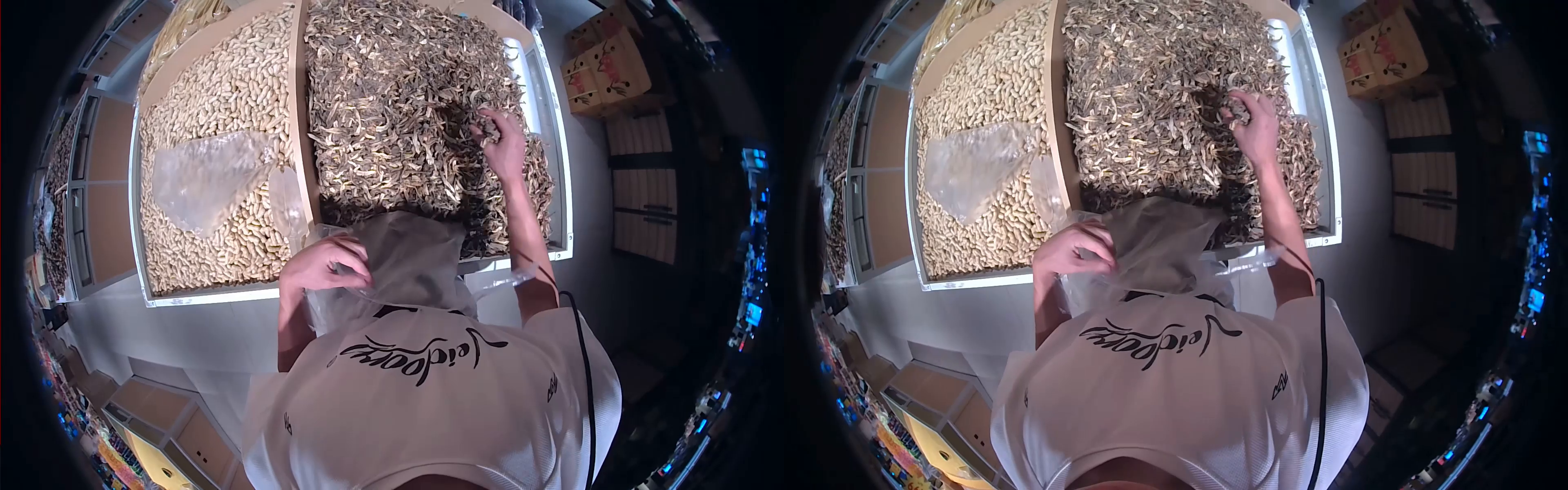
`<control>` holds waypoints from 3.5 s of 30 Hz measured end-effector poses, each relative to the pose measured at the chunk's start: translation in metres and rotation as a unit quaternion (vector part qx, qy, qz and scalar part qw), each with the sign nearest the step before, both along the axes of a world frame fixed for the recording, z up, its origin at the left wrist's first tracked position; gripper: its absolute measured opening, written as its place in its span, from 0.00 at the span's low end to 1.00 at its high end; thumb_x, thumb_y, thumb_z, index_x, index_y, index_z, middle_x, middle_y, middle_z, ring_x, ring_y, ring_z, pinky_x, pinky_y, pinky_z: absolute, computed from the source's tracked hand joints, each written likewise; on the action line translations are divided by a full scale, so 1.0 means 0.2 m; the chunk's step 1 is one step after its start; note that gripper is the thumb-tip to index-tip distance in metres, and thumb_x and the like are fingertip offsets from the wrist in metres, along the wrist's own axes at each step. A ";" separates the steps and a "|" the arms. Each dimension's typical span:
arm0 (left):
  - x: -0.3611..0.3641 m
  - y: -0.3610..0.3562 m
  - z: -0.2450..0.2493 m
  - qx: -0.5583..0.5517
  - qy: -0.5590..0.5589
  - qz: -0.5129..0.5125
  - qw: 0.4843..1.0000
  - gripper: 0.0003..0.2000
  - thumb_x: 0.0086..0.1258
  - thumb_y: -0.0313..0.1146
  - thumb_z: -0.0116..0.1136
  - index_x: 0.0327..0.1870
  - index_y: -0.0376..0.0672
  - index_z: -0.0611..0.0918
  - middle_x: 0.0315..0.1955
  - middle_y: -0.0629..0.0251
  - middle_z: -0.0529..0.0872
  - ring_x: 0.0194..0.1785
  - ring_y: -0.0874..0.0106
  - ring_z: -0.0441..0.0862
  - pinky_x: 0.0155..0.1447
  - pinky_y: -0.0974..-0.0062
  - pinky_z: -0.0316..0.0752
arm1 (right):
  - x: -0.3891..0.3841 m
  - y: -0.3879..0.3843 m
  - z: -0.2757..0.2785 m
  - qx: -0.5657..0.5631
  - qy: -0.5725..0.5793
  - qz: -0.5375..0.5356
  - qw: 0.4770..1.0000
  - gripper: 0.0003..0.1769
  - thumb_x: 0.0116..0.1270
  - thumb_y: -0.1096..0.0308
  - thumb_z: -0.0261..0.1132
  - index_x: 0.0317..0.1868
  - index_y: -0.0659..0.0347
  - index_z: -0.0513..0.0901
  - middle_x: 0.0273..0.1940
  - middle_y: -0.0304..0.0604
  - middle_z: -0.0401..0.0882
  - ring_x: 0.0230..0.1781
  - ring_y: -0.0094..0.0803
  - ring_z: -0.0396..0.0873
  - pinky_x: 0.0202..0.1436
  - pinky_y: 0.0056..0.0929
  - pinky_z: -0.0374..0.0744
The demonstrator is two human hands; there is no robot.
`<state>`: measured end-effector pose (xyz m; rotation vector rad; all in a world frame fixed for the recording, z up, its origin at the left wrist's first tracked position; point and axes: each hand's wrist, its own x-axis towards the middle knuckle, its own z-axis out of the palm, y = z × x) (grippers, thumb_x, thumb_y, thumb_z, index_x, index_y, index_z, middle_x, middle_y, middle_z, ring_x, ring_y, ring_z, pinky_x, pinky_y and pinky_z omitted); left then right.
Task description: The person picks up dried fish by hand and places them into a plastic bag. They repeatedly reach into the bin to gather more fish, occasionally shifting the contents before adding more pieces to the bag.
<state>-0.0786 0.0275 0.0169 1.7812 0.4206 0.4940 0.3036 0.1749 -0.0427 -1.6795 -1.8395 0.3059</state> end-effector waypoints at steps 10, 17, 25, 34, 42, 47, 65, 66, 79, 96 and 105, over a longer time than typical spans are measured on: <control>-0.01 -0.01 0.02 -0.051 0.043 0.325 0.943 0.06 0.69 0.25 0.65 0.45 0.39 0.88 0.34 0.64 0.91 0.40 0.76 0.87 0.46 0.77 0.78 | -0.18 -0.11 -0.06 -0.080 -0.063 0.114 0.988 0.29 0.62 0.68 0.73 0.65 0.52 0.80 0.66 0.49 0.77 0.66 0.48 0.75 0.73 0.45 0.73; 0.10 0.29 0.06 0.111 0.195 0.531 0.817 0.18 0.65 0.33 0.69 0.54 0.36 0.83 0.38 0.58 0.90 0.41 0.66 0.87 0.46 0.73 0.79 | -0.21 -0.38 0.51 -0.055 0.075 -0.007 0.996 0.15 0.68 0.68 0.71 0.55 0.58 0.87 0.47 0.45 0.90 0.40 0.34 0.90 0.43 0.32 0.87; 0.05 -0.14 0.35 0.024 0.269 0.385 0.883 0.27 0.64 0.44 0.74 0.56 0.36 0.77 0.48 0.51 0.86 0.49 0.55 0.86 0.53 0.61 0.78 | -0.25 -0.70 0.60 -0.305 0.028 0.225 0.925 0.11 0.69 0.81 0.65 0.51 0.65 0.85 0.42 0.45 0.89 0.40 0.31 0.87 0.44 0.28 0.84; 0.11 -0.57 0.10 0.141 0.187 0.015 0.972 0.20 0.65 0.31 0.60 0.60 0.46 0.82 0.43 0.59 0.84 0.52 0.59 0.83 0.57 0.63 0.78 | -0.29 -0.75 -0.11 -0.360 -0.074 0.288 0.884 0.18 0.60 0.76 0.69 0.52 0.65 0.86 0.47 0.54 0.88 0.49 0.45 0.87 0.54 0.39 0.83; 0.04 -0.53 0.23 0.122 0.196 -0.045 0.972 0.22 0.63 0.30 0.61 0.60 0.56 0.86 0.41 0.63 0.84 0.51 0.63 0.82 0.57 0.65 0.75 | -0.22 -0.78 -0.30 -0.332 -0.190 0.137 0.914 0.23 0.57 0.73 0.72 0.55 0.58 0.86 0.46 0.50 0.89 0.47 0.45 0.88 0.53 0.41 0.83; 0.03 -0.52 0.25 0.102 0.193 -0.044 0.975 0.19 0.65 0.30 0.59 0.58 0.54 0.88 0.40 0.62 0.83 0.50 0.61 0.82 0.55 0.63 0.76 | -0.13 -0.80 -0.25 -0.292 -0.199 -0.102 0.930 0.30 0.55 0.44 0.76 0.42 0.64 0.88 0.34 0.59 0.88 0.37 0.52 0.88 0.47 0.46 0.83; 0.00 -0.60 0.16 0.098 0.183 0.009 0.978 0.19 0.65 0.28 0.59 0.56 0.56 0.88 0.37 0.62 0.82 0.48 0.61 0.82 0.52 0.62 0.75 | -0.40 -0.82 0.21 -0.366 0.222 0.047 0.903 0.08 0.67 0.76 0.70 0.44 0.71 0.85 0.34 0.44 0.88 0.26 0.22 0.81 0.27 0.22 0.78; 0.00 -0.60 0.16 0.094 0.193 0.006 0.977 0.20 0.64 0.28 0.60 0.57 0.57 0.87 0.38 0.64 0.81 0.49 0.62 0.81 0.53 0.62 0.74 | -0.43 -0.82 0.27 -0.360 0.211 0.066 0.907 0.07 0.67 0.76 0.70 0.44 0.70 0.84 0.35 0.44 0.88 0.27 0.22 0.81 0.28 0.21 0.79; 0.00 -0.60 0.18 0.149 0.096 0.110 0.978 0.16 0.61 0.26 0.62 0.50 0.50 0.88 0.34 0.65 0.78 0.44 0.62 0.81 0.49 0.61 0.75 | -0.40 -0.82 0.22 -0.052 -0.158 0.100 0.981 0.23 0.57 0.70 0.76 0.53 0.66 0.83 0.51 0.58 0.82 0.55 0.54 0.81 0.56 0.43 0.82; 0.07 -0.55 0.19 0.164 0.022 0.050 0.985 0.08 0.59 0.24 0.63 0.40 0.39 0.81 0.37 0.61 0.79 0.43 0.57 0.81 0.46 0.60 0.75 | -0.77 -0.82 -0.28 -0.351 -0.193 0.369 0.839 0.49 0.48 0.55 0.83 0.68 0.62 0.69 0.64 0.65 0.67 0.66 0.63 0.72 0.66 0.51 0.77; 0.07 -0.50 0.25 0.166 0.092 0.010 0.982 0.16 0.59 0.25 0.67 0.50 0.44 0.85 0.45 0.64 0.82 0.48 0.59 0.81 0.52 0.63 0.77 | -0.87 -0.99 -0.31 -0.210 -0.212 0.359 0.884 0.43 0.56 0.56 0.73 0.66 0.73 0.68 0.62 0.69 0.66 0.65 0.64 0.68 0.57 0.51 0.81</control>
